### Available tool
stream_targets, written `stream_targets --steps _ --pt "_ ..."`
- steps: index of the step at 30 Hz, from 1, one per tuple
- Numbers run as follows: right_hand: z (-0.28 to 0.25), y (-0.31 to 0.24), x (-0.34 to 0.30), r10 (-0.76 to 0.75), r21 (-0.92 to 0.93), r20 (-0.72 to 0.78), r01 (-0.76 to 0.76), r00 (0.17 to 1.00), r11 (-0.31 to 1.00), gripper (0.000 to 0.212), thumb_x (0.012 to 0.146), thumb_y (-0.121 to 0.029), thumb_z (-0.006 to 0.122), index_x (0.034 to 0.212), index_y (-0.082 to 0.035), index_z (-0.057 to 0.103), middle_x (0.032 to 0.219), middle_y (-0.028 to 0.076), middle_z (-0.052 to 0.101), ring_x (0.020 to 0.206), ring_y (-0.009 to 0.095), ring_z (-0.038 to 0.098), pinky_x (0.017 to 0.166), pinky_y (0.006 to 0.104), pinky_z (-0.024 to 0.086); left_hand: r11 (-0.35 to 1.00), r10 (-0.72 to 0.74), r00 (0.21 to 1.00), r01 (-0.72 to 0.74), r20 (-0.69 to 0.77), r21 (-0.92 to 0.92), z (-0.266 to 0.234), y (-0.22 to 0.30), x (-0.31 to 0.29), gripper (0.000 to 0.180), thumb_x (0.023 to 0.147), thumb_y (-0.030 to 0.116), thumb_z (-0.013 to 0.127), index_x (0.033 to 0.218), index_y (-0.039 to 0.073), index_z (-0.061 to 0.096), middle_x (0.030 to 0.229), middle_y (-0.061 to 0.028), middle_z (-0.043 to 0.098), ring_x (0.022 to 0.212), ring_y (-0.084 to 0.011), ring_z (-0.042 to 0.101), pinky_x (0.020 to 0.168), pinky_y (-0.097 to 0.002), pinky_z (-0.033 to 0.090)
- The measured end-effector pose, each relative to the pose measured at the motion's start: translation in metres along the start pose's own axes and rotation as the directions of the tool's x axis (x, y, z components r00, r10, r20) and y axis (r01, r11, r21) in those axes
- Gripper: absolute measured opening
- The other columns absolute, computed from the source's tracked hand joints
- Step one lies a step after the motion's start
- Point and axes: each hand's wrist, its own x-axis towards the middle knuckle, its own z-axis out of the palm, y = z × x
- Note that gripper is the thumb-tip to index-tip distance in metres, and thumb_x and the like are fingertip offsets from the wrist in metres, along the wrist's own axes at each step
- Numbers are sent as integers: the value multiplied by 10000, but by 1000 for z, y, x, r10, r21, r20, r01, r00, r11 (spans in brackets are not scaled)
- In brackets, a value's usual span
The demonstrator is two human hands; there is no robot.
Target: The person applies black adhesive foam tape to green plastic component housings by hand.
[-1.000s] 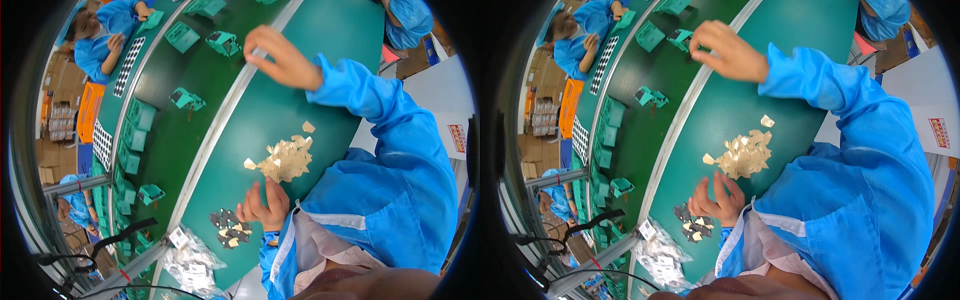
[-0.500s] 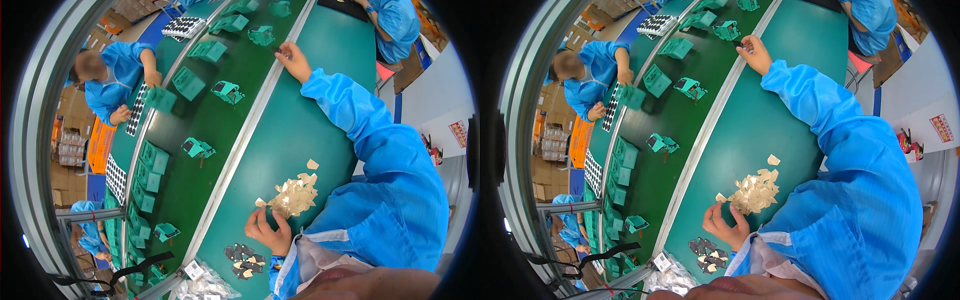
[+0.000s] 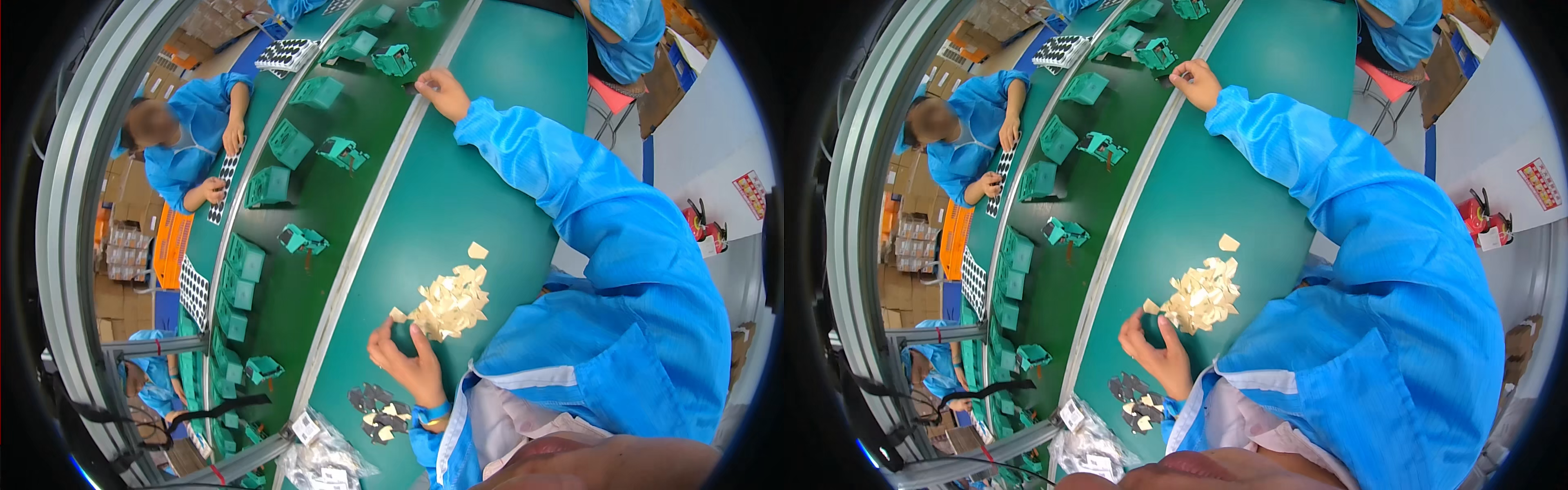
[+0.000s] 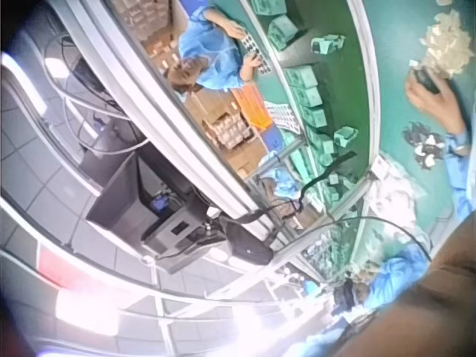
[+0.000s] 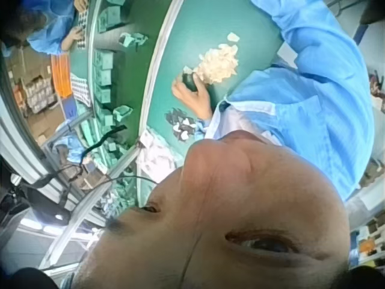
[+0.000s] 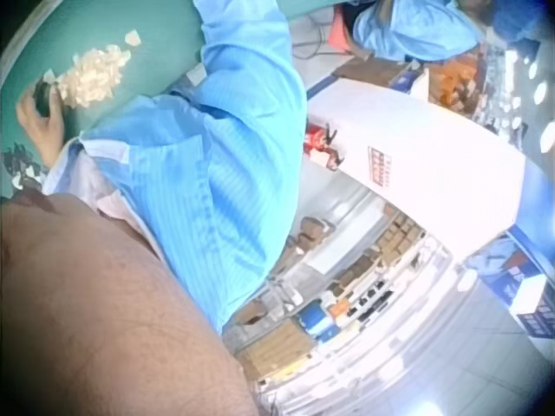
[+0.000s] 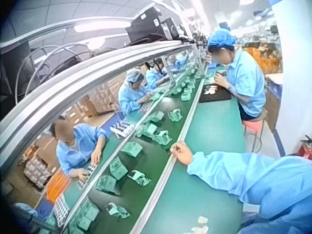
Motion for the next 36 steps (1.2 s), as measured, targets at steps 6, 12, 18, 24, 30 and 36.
stream_targets --steps 6,12,18,24,30,36 --pt "10 -25 -47 -50 90 162 35 986 995 209 901 -217 683 1039 -67 642 1105 95 525 942 198 567 856 327 480 999 -28 1000 29 12 -28 9 -10 0 424 929 178 637 1292 1 506 1238 -204 460 1157 -362 435 1012 -469 331" --pt "26 -32 -71 -224 139 170 202 960 970 331 884 -187 695 1172 -70 582 1136 112 546 929 199 581 852 323 501 999 23 995 -19 -94 42 6 -26 -3 392 949 180 606 1298 28 512 1266 -169 487 1119 -287 493 903 -378 446" --pt "21 -3 -62 -121 187 196 84 973 979 409 896 -177 695 1252 -76 521 1041 49 566 844 127 554 796 276 491 999 36 981 -35 -190 10 12 -25 4 419 916 196 632 1259 -10 512 1216 -215 508 1127 -388 463 988 -468 355" --pt "38 -10 -75 -94 285 304 3 948 959 436 921 -150 678 1312 -88 495 1081 36 552 871 103 540 802 257 471 998 -24 972 37 -233 49 -1 -25 1 373 900 158 642 1226 14 533 1185 -189 533 1082 -355 495 960 -428 386" --pt "9 -3 -65 14 172 393 -89 919 981 414 980 -157 601 1368 -99 468 1077 22 538 913 89 516 837 242 431 999 -37 979 39 -201 10 9 -13 2 428 870 140 668 1252 19 520 1198 -203 504 1104 -372 477 968 -444 383" --pt "6 12 -61 8 156 475 -93 880 983 423 997 -121 561 1400 -66 443 1081 22 533 977 90 512 880 235 415 996 -86 982 80 -168 -40 -2 -10 3 487 865 163 685 1296 30 501 1223 -200 476 1106 -386 465 976 -448 374"
